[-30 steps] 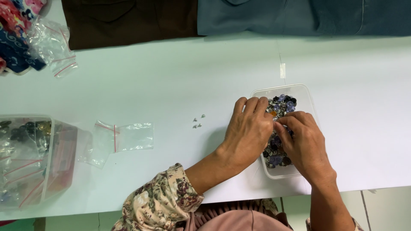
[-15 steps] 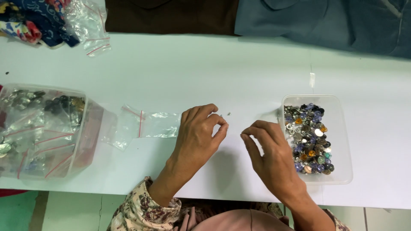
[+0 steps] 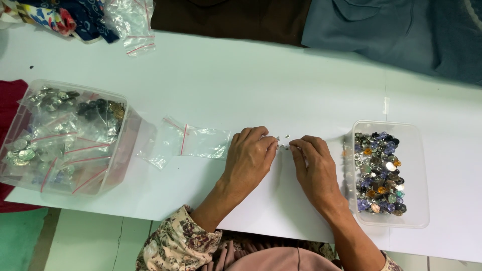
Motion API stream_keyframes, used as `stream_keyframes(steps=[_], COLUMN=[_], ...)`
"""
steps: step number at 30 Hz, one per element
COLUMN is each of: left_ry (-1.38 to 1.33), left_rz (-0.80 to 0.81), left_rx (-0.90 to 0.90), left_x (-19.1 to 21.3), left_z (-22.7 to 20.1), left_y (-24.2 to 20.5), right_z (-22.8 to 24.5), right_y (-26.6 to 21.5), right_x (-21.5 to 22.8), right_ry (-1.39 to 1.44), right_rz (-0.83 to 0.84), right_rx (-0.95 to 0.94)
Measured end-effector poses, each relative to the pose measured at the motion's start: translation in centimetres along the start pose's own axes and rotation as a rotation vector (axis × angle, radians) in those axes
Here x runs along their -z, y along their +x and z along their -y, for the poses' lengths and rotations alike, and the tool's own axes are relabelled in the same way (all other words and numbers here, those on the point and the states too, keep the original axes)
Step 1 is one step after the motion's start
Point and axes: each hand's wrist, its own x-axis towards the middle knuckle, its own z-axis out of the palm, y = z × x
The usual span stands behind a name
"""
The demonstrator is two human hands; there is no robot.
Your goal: The person picks up several small silver buttons from a table and places them one by one into a small plastic container.
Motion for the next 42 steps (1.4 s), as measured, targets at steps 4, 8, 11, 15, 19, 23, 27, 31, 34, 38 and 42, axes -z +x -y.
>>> stream_keyframes(steps=[4, 8, 11, 15, 19, 23, 27, 31, 34, 38, 42], left_ry=[0.002, -0.067, -0.182, -0.272, -0.229, 0.096, 0.305, 0.48, 0.618, 0.588, 0.563], left_rz=[0.006, 0.009, 0.037, 0.209, 0.351, 0.819, 1.094, 0.995, 0.682, 0.406, 0.37], left_rx=[-0.01, -0.102, -0.236, -0.477, -0.597, -0.669, -0.593, -0.604, -0.561, -0.576, -0.602], left_x=[1.2, 1.9, 2.0, 0.6, -2.8, -3.9, -5.7, -6.2, -7.5, -8.2, -7.8], left_z=[-1.1, -3.7, -6.3, -9.7, -13.2, -17.0, -18.4, -18.5, -16.8, -15.1, -15.3], left_y=[0.1, 0.3, 0.9, 2.7, 3.6, 4.3, 5.7, 6.5, 7.0, 7.0, 6.8], right_z=[1.1, 1.6, 1.0, -4.0, -7.9, -10.5, -10.1, -10.4, -11.3, -12.7, -12.1], right_y=[-0.6, -2.7, -3.7, -5.0, -6.5, -8.3, -6.5, -4.8, -4.2, -5.0, -5.1], right_x=[1.3, 4.5, 9.0, 14.6, 16.6, 15.8, 15.5, 15.2, 14.4, 14.0, 14.9], right_ry=[0.031, 0.121, 0.158, 0.044, -0.13, -0.252, -0.34, -0.175, -0.157, -0.131, -0.084], right_rz=[-0.017, 0.045, 0.097, 0.194, 0.191, 0.672, 0.892, 0.724, 0.564, 0.42, 0.38], right_rx=[0.013, 0.019, 0.061, 0.046, -0.051, -0.298, -0.302, -0.301, -0.161, -0.116, -0.186])
